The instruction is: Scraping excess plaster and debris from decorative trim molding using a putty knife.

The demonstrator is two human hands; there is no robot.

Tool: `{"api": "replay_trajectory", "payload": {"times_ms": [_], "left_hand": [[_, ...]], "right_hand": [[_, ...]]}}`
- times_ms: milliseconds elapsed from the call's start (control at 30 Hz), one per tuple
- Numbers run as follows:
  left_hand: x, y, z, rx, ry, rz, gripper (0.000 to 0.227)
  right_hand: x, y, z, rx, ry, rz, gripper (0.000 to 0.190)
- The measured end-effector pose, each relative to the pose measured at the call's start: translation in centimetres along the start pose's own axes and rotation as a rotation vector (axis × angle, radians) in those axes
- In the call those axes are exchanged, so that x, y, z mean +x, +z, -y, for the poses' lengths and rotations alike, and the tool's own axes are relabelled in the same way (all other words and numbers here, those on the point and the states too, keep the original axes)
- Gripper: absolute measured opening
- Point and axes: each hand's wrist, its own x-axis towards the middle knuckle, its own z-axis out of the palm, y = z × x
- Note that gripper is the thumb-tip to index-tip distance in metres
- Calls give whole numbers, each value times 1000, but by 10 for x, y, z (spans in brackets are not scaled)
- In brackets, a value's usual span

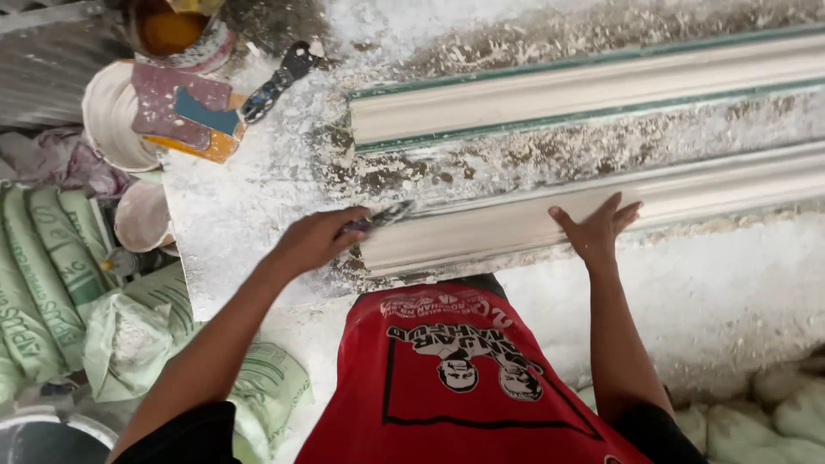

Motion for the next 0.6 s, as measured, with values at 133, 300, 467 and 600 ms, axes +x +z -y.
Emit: {"api": "replay_trajectory", "payload": {"times_ms": [133,300,467,600], "left_hand": [[11,3,22,-17,-51,80,40],[79,46,-57,-33,-183,164,37],[128,80,-72,34,390,-102,32],[63,7,-50,261,395,98,41]], "right_hand": [[11,13,-18,53,-60,-114,157],[18,6,-9,35,-29,-99,161],[10,0,-16,-49,-58,-38,164],[-7,-5,-14,-83,-110,-21,163]]}}
